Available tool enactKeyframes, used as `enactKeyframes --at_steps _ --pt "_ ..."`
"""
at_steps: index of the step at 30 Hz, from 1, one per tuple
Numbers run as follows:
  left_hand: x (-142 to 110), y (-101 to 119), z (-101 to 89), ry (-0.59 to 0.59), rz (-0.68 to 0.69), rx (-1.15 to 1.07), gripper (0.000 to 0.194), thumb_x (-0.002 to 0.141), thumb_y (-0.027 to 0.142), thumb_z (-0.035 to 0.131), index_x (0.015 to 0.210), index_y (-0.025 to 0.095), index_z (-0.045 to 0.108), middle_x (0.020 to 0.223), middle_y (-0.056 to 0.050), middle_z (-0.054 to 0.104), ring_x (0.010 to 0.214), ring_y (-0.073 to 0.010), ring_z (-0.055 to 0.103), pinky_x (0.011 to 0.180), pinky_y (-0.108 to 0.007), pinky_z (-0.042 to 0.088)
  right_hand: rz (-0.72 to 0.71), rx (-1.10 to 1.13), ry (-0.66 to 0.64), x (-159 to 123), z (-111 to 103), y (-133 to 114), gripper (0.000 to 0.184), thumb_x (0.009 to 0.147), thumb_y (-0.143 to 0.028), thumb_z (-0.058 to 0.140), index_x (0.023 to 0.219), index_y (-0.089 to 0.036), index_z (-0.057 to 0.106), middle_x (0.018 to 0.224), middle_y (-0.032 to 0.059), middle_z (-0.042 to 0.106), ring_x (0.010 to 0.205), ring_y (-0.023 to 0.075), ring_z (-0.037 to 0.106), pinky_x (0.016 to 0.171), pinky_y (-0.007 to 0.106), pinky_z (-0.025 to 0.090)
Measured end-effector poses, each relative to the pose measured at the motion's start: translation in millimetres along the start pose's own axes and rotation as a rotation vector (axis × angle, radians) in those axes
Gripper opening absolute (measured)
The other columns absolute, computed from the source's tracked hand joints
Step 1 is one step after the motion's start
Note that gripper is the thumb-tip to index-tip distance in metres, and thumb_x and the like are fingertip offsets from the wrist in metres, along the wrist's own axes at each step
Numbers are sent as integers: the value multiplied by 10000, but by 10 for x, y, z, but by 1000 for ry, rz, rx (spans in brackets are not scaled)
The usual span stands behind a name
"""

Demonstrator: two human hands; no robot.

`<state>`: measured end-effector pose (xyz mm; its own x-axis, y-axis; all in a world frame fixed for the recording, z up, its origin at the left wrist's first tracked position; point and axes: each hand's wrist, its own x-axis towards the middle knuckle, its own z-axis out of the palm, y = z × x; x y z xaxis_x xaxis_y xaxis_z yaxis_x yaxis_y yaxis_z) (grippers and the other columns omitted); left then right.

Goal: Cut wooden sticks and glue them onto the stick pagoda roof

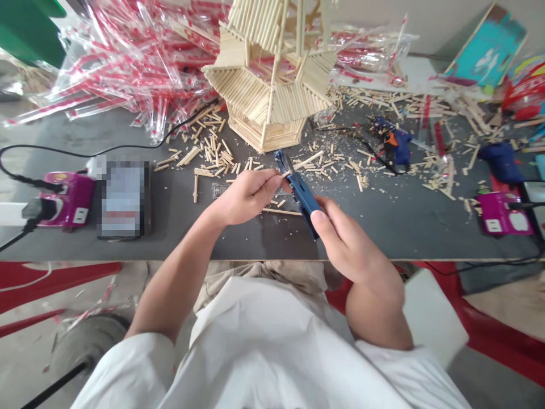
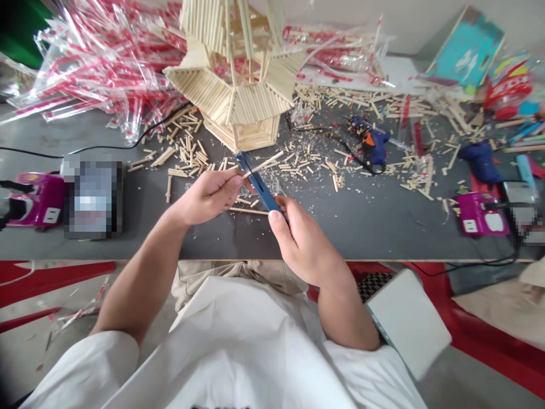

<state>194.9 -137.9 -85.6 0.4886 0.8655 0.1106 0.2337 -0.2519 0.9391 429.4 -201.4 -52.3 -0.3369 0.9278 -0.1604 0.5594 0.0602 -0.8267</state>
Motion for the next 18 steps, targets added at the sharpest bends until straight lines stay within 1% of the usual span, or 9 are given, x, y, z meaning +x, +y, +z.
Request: enactKeyframes --at_steps 7,12,18 --pt "-2 35 -18 -4 -20 41 388 1077 349 416 1043 109 719 583 42 396 523 -88 357 514 -220 319 12 -56 -17 12 7 -10 477 1071 -541 334 1389 -243 529 1327 93 655 1261 250 595 1082 398 440" --pt "6 60 -33 -2 -2 64 370 1067 320 427 1028 98 721 590 38 414 533 -86 367 524 -219 323 -6 -76 -16 16 15 -35 457 1077 -511 335 1390 -238 527 1294 86 659 1223 232 605 1074 380 439" --pt "-13 64 -37 -8 -30 82 373 1063 320 421 1030 98 720 598 33 432 538 -90 381 527 -215 337 -23 -114 -9 3 11 -51 433 1082 -487 337 1378 -241 533 1295 77 664 1229 216 609 1020 354 460"
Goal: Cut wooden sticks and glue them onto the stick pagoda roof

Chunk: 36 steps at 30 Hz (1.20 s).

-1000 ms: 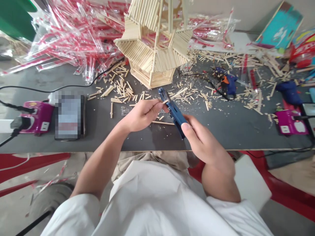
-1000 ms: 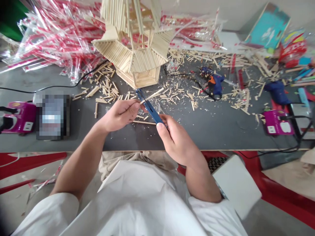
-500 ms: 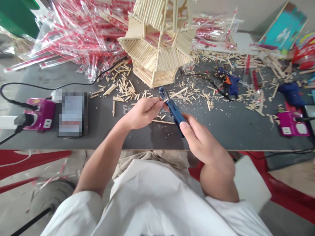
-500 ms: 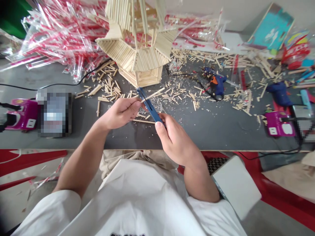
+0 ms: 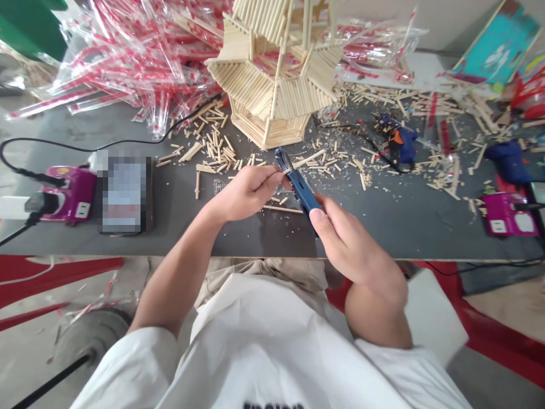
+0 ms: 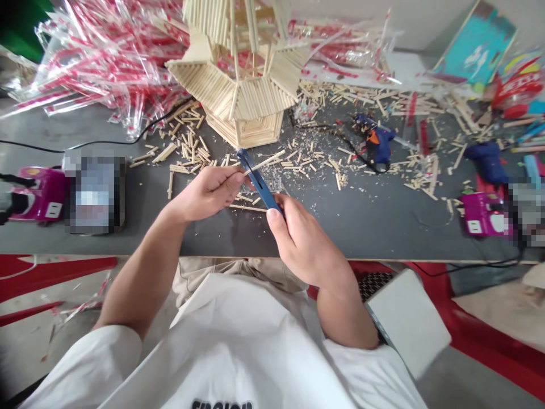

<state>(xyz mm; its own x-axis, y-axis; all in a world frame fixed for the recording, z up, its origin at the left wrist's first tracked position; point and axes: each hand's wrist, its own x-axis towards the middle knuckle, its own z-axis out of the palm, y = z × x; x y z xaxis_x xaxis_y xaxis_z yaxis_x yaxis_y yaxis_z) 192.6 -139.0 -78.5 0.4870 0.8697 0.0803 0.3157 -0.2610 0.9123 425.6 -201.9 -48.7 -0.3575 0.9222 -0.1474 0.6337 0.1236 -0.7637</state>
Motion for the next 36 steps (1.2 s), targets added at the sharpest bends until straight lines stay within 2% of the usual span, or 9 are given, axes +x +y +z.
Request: enactKeyframes --at_steps 9,13,16,19,22,27,31,33,36 --pt "5 35 -2 4 6 32 364 1061 306 418 1021 90 708 615 29 463 554 -86 396 548 -207 357 18 -22 13 6 11 -12 450 1084 -491 334 1383 -230 546 1274 77 685 1141 212 640 970 351 471" --pt "16 31 1 17 12 49 376 1062 312 404 1013 90 704 601 31 454 541 -87 382 540 -208 350 29 -25 44 27 45 20 476 1079 -514 332 1379 -215 550 1289 98 674 1181 242 622 987 380 446" --pt "10 26 5 12 5 47 388 1067 326 390 1018 96 700 599 29 466 545 -91 402 548 -208 362 46 -48 46 42 63 54 473 1070 -561 329 1175 -218 638 1116 89 712 1036 244 647 890 367 445" --pt "-1 31 14 16 2 42 390 1069 329 381 1001 100 690 603 24 480 554 -95 425 560 -211 374 81 -43 20 49 66 67 498 1059 -605 325 984 -230 644 932 58 719 867 221 640 788 340 426" --pt "-4 30 13 18 14 63 384 1067 331 388 977 105 685 607 20 483 554 -98 423 565 -218 376 116 -73 13 63 87 73 532 1048 -644 301 924 -232 615 873 52 706 806 215 624 739 333 399" --pt "-9 33 -13 45 -1 139 393 1066 327 384 964 115 699 592 22 470 554 -109 403 580 -234 366 139 -154 28 123 138 114 578 1037 -679 247 853 -220 545 834 72 684 813 228 636 736 335 378" --pt "-129 103 82 72 -72 224 367 1053 297 391 918 132 689 716 -27 628 646 -138 537 688 -265 416 124 -129 -97 143 67 151 581 1051 -655 233 835 -216 547 775 50 664 756 201 629 695 315 363" --pt "-244 158 184 93 -187 285 346 1042 268 382 926 145 684 836 -68 715 740 -179 630 739 -294 430 121 -113 -202 132 -1 148 564 1056 -641 258 821 -215 543 753 34 657 726 184 618 672 304 353" --pt "-409 228 339 93 -350 290 330 1040 260 368 949 169 671 886 -82 749 763 -208 673 734 -309 430 94 -103 -326 118 -108 103 527 1061 -620 288 816 -221 529 740 2 641 679 161 576 650 293 344"
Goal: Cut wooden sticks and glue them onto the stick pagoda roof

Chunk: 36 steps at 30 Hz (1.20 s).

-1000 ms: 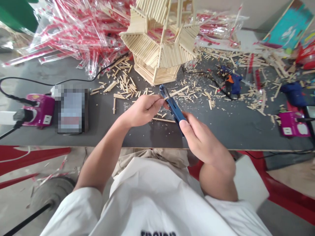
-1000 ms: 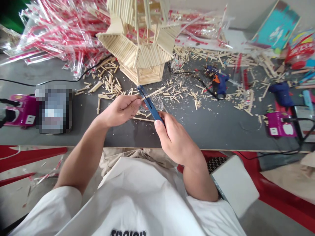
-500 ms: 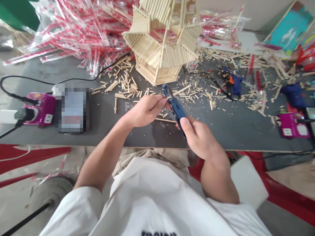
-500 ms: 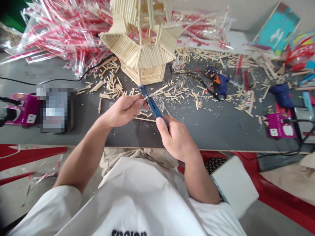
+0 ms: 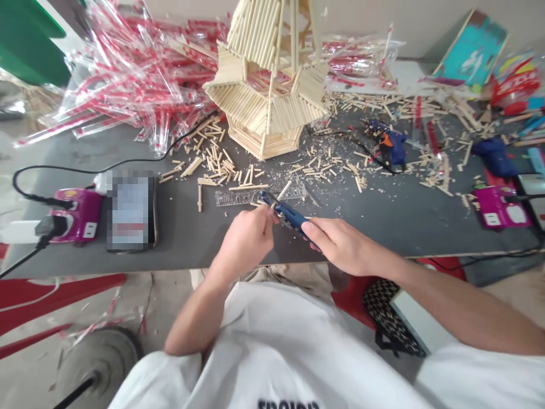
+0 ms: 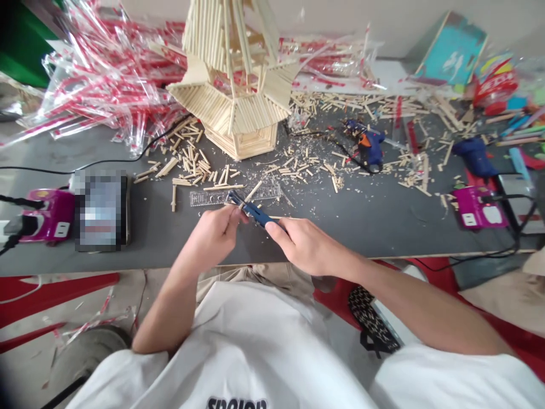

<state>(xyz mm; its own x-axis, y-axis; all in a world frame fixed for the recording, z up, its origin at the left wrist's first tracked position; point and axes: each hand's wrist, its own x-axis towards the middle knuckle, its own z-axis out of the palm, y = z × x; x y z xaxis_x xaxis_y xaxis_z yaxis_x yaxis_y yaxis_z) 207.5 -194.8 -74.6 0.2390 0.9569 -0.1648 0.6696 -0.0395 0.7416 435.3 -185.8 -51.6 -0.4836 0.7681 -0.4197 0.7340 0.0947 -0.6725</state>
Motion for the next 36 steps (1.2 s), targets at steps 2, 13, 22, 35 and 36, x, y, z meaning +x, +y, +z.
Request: enactKeyframes --at_steps 2,13,22,35,36 --pt "-71 13 66 7 -51 -17 349 1051 279 346 946 187 666 884 -70 756 731 -210 666 703 -313 418 -7 -19 -53 -14 -62 -34 521 1063 -616 286 816 -227 530 730 -12 636 659 156 551 643 292 338" --pt "-299 -42 52 -73 -149 149 208 1024 221 345 937 236 533 809 -31 714 706 -233 654 671 -312 395 58 -101 -118 -47 -91 68 563 1051 -645 284 758 -228 525 707 -11 608 648 166 516 642 304 307" --pt "-21 -11 -378 86 -22 432 205 1071 307 280 994 230 455 708 -15 615 632 -203 608 582 -290 274 165 -330 233 -310 -229 370 510 1049 -613 282 844 -227 544 770 58 662 726 240 620 670 345 380" --pt "978 74 -285 -34 -25 746 320 1017 267 447 1135 81 680 974 -222 748 953 -368 754 799 -418 552 100 -730 749 -143 282 772 676 1001 -559 460 1438 -43 469 1276 282 568 1190 422 544 1003 559 461" --pt "1002 82 -277 -43 -36 751 313 1005 239 446 1095 71 695 970 -234 746 959 -369 755 806 -420 556 93 -721 741 -129 282 764 701 997 -570 468 1455 -40 456 1304 284 556 1224 428 531 1029 567 451"
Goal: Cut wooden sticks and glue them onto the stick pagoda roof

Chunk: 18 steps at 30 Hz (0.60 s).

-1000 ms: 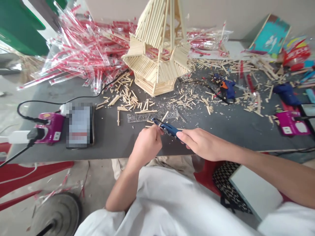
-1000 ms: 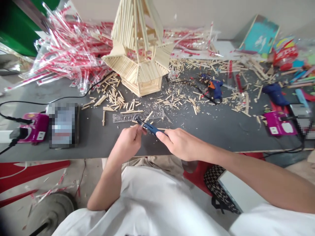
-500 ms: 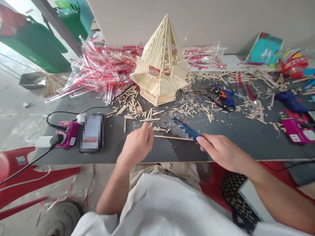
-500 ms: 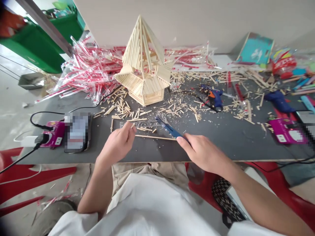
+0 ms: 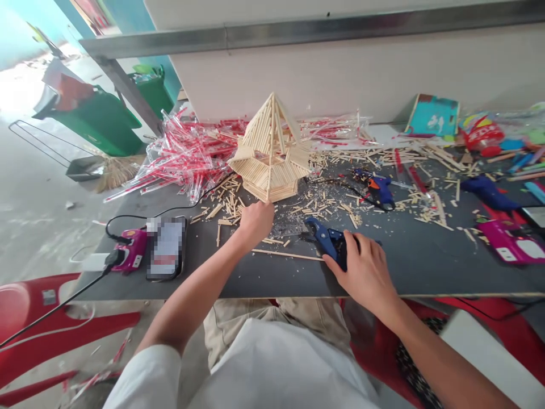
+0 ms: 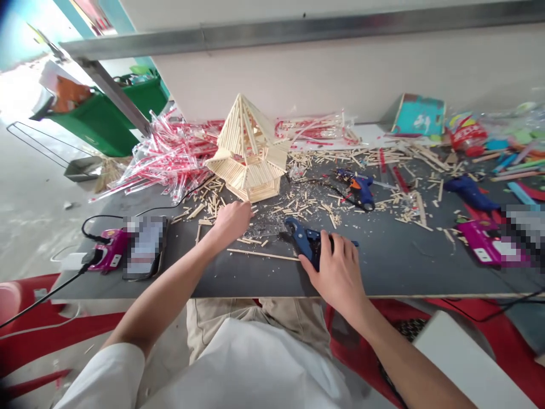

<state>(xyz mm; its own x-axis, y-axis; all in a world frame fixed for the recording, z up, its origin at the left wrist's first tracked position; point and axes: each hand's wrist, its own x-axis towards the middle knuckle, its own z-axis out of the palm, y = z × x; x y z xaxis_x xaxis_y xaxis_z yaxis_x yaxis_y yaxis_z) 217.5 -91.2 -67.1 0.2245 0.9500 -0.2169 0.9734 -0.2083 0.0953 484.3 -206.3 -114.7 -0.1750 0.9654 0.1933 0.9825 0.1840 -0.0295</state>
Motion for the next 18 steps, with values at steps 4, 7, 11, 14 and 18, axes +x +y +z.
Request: enactKeyframes --at_steps 4,7,11,14,18 --pt "77 26 -18 -59 21 -2 286 913 111 478 1072 48 707 911 -243 743 977 -369 755 799 -406 562 -49 82 -35 105 -4 -25 701 996 -549 499 1482 -46 451 1408 277 509 1318 433 495 1080 576 442" --pt "99 34 -55 -76 46 -27 330 908 107 469 1166 14 652 893 -245 737 966 -362 755 775 -388 553 -132 212 -50 295 -90 -57 590 995 -479 542 1434 -85 515 1419 233 537 1331 397 509 1117 568 434" --pt "43 40 -207 -50 155 -114 371 1005 235 395 1263 1 521 899 -207 733 853 -296 747 701 -344 507 -185 498 -69 727 -322 -110 472 992 -431 570 1383 -168 566 1360 153 627 1299 327 568 1114 541 466" --pt "-35 49 -406 -19 301 -198 294 1048 297 345 1151 81 516 902 -144 718 805 -219 701 696 -324 458 -126 813 -133 1094 -451 -152 443 968 -462 622 1330 -208 609 1245 112 708 1128 266 685 1009 489 555" --pt "-84 73 -684 104 463 -444 155 1051 314 380 1013 171 426 826 -45 632 678 -134 550 636 -317 369 -114 1367 -191 1462 -527 -268 367 906 -463 731 1169 -211 698 980 50 769 826 171 731 798 363 623"
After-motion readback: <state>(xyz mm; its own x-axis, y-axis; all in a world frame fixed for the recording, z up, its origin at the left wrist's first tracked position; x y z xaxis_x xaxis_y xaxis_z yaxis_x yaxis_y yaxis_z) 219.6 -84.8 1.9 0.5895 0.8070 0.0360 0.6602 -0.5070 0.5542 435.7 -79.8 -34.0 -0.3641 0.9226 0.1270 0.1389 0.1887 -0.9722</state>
